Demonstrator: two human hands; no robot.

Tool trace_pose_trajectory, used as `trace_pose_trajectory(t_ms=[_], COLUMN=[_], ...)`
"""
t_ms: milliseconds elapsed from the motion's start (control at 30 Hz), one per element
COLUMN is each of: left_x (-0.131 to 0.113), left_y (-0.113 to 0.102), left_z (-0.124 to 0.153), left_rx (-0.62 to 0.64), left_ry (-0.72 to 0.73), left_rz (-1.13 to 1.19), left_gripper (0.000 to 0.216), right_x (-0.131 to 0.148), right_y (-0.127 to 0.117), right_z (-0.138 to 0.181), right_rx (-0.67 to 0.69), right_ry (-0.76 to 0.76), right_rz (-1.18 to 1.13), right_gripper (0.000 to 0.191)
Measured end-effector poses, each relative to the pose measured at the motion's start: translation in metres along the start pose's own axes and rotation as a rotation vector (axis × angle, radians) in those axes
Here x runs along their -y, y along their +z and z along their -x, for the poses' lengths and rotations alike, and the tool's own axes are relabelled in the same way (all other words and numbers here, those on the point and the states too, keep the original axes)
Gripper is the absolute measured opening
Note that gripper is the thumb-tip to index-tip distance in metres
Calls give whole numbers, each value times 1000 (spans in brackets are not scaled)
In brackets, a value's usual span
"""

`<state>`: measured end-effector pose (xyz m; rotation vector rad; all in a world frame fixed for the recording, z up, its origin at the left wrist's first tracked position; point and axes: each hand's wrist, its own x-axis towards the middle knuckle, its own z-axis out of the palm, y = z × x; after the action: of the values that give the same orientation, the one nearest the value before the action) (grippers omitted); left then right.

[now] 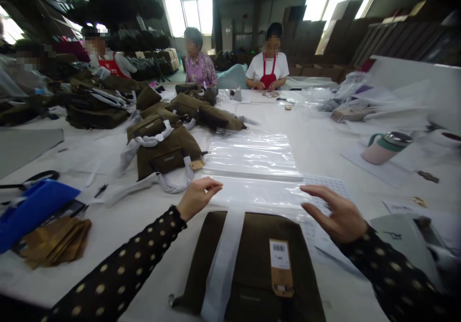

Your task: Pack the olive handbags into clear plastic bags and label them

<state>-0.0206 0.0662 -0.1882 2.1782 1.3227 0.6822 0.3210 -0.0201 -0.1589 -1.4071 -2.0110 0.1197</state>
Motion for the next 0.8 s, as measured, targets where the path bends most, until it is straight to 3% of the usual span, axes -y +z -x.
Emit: trace_pose_trajectory(t_ms=[67, 167, 300, 367, 467, 533, 633, 700, 800], left_x=[16, 38, 65, 71, 70, 64, 51, 45, 42], left_y=[21, 55, 76, 75, 65, 59, 49, 42, 31], left_z=[-44, -87, -110, -118, -128, -126, -106, -87, -68], left_rx=[153, 279, 456, 539, 633, 649, 599, 518, 404], left_ry=[-15, -26, -68, -78, -77, -66, -16, 31, 54], left_rz=[-84, -161, -234, -246, -243, -243, -264, -312, -388], left_gripper=[21, 17, 15, 22, 38, 42, 32, 34, 19], right_x=[-31, -61, -78, -82, -86, -88, -87, -86, -84], right_y=[37, 96, 134, 138, 139, 137, 128, 118, 105], right_z=[-31, -57, -60, -59, -67, -77, -92, -98, -103], right_rx=[156, 518, 653, 685, 742, 775, 821, 852, 880], right_ry=[-6, 88, 98, 126, 177, 208, 221, 218, 219], right_rz=[-63, -7, 71, 109, 182, 227, 249, 252, 287], right_gripper=[25, 26, 31, 37, 22, 23, 26, 26, 23])
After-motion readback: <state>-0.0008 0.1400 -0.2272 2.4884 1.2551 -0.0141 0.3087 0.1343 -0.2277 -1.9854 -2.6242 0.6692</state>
